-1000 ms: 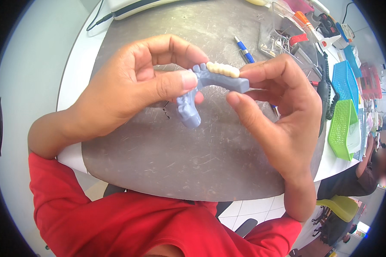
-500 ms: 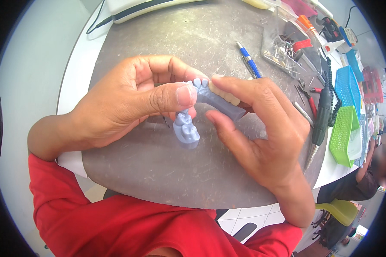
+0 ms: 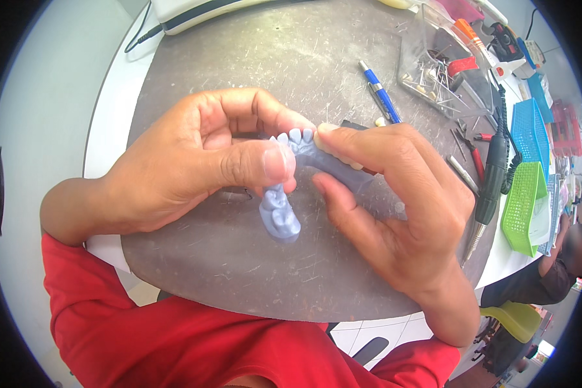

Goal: The person uses a blue pen-like tool to mark a grey dental mold. They then use a rotary tool to grind and shape a small set of artificial teeth. The person repeatedly fits the teeth into the mold to check alignment and continues refining the shape with the rotary tool.

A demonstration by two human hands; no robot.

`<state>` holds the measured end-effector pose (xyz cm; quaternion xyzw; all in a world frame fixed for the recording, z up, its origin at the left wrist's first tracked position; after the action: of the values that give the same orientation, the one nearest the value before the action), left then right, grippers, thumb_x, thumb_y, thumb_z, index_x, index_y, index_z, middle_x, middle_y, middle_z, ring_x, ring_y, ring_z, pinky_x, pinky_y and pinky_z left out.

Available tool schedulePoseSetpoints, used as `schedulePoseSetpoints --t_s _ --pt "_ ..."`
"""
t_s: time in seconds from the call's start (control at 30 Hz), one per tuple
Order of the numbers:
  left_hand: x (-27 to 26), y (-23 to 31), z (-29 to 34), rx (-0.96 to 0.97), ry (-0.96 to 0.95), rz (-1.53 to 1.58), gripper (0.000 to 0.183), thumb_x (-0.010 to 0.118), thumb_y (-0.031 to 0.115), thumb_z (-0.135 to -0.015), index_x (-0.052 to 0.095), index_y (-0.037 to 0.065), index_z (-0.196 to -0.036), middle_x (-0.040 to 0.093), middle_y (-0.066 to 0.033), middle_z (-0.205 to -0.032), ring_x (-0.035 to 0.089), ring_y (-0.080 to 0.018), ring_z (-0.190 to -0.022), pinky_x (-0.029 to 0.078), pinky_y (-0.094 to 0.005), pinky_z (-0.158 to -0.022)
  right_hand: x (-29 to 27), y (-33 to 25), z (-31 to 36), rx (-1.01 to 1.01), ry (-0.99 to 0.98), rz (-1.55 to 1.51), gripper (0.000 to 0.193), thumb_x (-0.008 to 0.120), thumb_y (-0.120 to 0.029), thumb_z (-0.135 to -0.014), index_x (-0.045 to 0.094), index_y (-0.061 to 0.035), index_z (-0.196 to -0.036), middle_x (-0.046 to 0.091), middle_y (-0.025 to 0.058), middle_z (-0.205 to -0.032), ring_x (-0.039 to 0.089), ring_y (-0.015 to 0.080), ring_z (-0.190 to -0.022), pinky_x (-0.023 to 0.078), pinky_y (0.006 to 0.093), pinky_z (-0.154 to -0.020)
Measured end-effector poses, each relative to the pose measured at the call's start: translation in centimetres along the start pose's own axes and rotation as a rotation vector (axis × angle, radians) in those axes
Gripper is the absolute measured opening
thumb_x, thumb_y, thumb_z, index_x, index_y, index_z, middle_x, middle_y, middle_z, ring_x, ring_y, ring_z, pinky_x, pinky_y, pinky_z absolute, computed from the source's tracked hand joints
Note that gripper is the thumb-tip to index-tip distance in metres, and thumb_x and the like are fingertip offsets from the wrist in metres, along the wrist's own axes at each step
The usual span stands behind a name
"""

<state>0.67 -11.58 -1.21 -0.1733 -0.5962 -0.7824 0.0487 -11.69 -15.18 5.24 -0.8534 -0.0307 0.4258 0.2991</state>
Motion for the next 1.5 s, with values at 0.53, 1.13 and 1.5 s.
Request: schedulePoseSetpoints --t_s 0.53,1.13,1.5 --pt "0.2 1.1 0.4 0.125 0.010 -0.124 0.042 0.079 0.006 -0.079 0.058 -0.003 -0.114 0.062 -0.0119 -0.106 0.063 -0.0137 -0.093 0.055 -0.0274 -0.086 -0.1 1.0 0.0 0.192 -0.014 -0.066 0.012 0.069 -0.004 -0.082 0.065 0.0034 -0.092 0.061 0.0071 -0.085 0.055 0.0121 -0.077 0.042 0.0233 -0.069" --pt "0.3 1.2 0.4 0.126 0.039 -0.147 0.038 0.077 0.005 -0.080 0.057 -0.005 -0.112 0.062 -0.0109 -0.103 0.062 -0.0115 -0.089 0.055 -0.0256 -0.082 -0.2 0.7 -0.2 0.195 0.035 -0.019 0.009 0.070 -0.002 -0.083 0.067 0.0025 -0.090 0.062 0.0060 -0.081 0.054 0.0098 -0.072 0.040 0.0218 -0.064" --pt "0.2 0.9 0.3 0.136 0.064 -0.211 0.037 0.074 0.006 -0.084 0.055 -0.001 -0.115 0.064 -0.0095 -0.102 0.063 -0.0112 -0.092 0.053 -0.0269 -0.084 -1.6 -0.4 0.0 0.096 0.153 0.151 0.010 0.072 -0.002 -0.080 0.068 0.0006 -0.089 0.063 0.0072 -0.080 0.054 0.0118 -0.069 0.040 0.0235 -0.060"
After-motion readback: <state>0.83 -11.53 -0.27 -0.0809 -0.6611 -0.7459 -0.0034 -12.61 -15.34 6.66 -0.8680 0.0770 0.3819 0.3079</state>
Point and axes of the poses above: each hand's wrist, its own z-axis away from the middle knuckle, its own x-axis out of the palm, y = z × x, the point moved 9 cm from there along -z, towards the middle knuckle
